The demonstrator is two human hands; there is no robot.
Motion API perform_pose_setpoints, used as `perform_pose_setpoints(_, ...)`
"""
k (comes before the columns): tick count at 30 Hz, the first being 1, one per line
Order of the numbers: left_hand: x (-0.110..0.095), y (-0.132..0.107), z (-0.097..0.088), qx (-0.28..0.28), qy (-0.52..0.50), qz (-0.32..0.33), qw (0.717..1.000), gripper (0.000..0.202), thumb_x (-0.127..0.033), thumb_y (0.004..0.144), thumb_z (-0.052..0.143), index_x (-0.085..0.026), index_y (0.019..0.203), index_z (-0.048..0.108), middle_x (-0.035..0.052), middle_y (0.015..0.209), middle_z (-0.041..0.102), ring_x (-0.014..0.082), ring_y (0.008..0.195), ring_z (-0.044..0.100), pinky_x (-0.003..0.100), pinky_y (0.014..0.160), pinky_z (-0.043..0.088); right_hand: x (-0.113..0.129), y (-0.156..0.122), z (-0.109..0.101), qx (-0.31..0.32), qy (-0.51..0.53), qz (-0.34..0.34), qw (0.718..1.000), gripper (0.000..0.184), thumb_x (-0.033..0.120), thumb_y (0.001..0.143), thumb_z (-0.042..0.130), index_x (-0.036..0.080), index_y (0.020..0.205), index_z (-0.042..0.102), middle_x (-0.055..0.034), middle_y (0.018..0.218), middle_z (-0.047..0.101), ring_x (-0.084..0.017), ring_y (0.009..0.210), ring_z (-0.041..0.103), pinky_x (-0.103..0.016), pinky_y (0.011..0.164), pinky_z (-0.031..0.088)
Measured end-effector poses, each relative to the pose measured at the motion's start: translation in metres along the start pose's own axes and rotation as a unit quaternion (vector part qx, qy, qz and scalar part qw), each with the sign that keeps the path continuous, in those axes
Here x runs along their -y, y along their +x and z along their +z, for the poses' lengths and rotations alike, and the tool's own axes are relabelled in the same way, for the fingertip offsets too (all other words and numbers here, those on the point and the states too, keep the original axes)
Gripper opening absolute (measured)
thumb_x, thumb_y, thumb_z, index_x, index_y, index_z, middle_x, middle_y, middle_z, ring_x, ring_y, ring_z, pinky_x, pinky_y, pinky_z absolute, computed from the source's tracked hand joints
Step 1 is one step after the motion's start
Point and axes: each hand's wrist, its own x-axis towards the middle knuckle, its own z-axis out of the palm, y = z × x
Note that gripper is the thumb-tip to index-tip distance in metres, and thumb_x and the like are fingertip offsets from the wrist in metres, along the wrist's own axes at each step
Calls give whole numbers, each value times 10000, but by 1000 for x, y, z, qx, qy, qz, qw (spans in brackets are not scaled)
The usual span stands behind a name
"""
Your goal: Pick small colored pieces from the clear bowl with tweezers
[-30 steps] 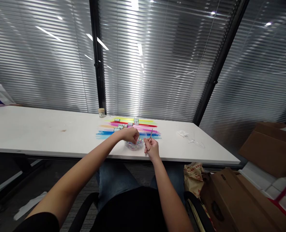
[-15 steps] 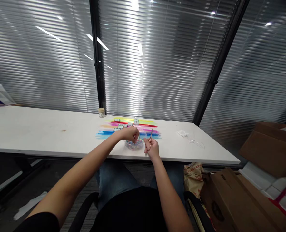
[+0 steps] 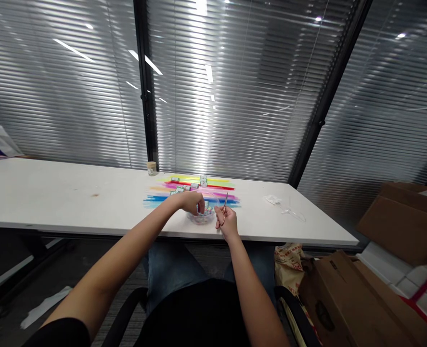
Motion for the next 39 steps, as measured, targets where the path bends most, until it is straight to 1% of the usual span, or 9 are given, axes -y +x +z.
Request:
perform_pose_setpoints(3, -2, 2, 3, 25, 4, -20, 999, 367, -69, 585, 607, -232, 876, 761, 12, 881, 751, 163, 766, 657, 199, 599, 437, 0, 0, 0, -3, -5, 0, 1000, 369, 507, 729, 671, 190, 678, 489, 92, 439, 426, -78, 287, 447, -171, 304, 274)
perform_pose_setpoints(5, -2, 3, 5, 27, 2, -21, 999, 342, -70, 596, 595, -224, 851, 763, 19, 860, 751, 163, 751, 652, 201, 586, 431, -1, 0, 0, -2, -7, 0, 1000, 369, 510, 733, 665, 192, 679, 487, 94, 438, 424, -78, 286, 443, -173, 307, 279)
perform_pose_setpoints(10, 1, 6, 7, -2, -12, -12, 1000, 199, -145, 636, 632, -202, 780, 757, 24, 765, 733, 158, 693, 634, 215, 605, 429, -2, 1, 0, -2, -3, -4, 1000, 376, 513, 731, 668, 192, 675, 481, 95, 450, 428, -74, 284, 441, -174, 307, 284)
perform_pose_setpoints(13, 5, 6, 5, -18, -13, 3, 1000, 139, -211, 655, 670, -204, 770, 747, 15, 757, 723, 146, 655, 619, 223, 618, 425, -2, 1, 0, -1, 1, 0, 1000, 379, 510, 727, 676, 187, 684, 482, 94, 457, 433, -71, 284, 445, -169, 305, 278)
perform_pose_setpoints(23, 3, 2, 1, -68, -3, 33, 997, 118, -262, 729, 654, -192, 796, 720, 21, 799, 709, 143, 694, 601, 210, 584, 384, 1, 0, 1, -6, 9, 5, 1000, 389, 521, 708, 685, 188, 688, 486, 98, 445, 428, -71, 278, 434, -172, 299, 268)
perform_pose_setpoints(27, 0, 0, -1, -61, -7, 23, 998, 118, -275, 726, 664, -179, 781, 707, 21, 757, 697, 141, 661, 589, 211, 554, 362, 0, 0, 1, -6, 10, 6, 1000, 382, 516, 712, 685, 187, 697, 492, 97, 449, 434, -70, 280, 435, -170, 299, 266)
perform_pose_setpoints(33, 0, 1, 3, -52, 23, 15, 998, 148, -315, 757, 641, -180, 755, 700, 15, 708, 688, 139, 627, 577, 223, 574, 349, -3, 1, 0, -3, -2, 1, 1000, 379, 524, 724, 670, 192, 696, 488, 97, 442, 428, -77, 282, 439, -178, 305, 278)
perform_pose_setpoints(36, 3, 3, 5, -53, 42, 21, 997, 139, -296, 758, 627, -178, 731, 696, 11, 675, 677, 135, 621, 571, 223, 587, 356, -3, 1, 0, -6, -3, 2, 1000, 379, 521, 722, 672, 192, 694, 487, 101, 440, 422, -76, 277, 435, -178, 307, 278)
perform_pose_setpoints(39, 4, 2, 3, -40, 25, 33, 998, 100, -232, 719, 631, -185, 760, 710, 12, 718, 695, 136, 642, 590, 215, 591, 381, -2, 1, -1, -3, -3, 1, 1000, 375, 515, 729, 669, 190, 690, 486, 99, 444, 424, -74, 280, 438, -176, 307, 275)
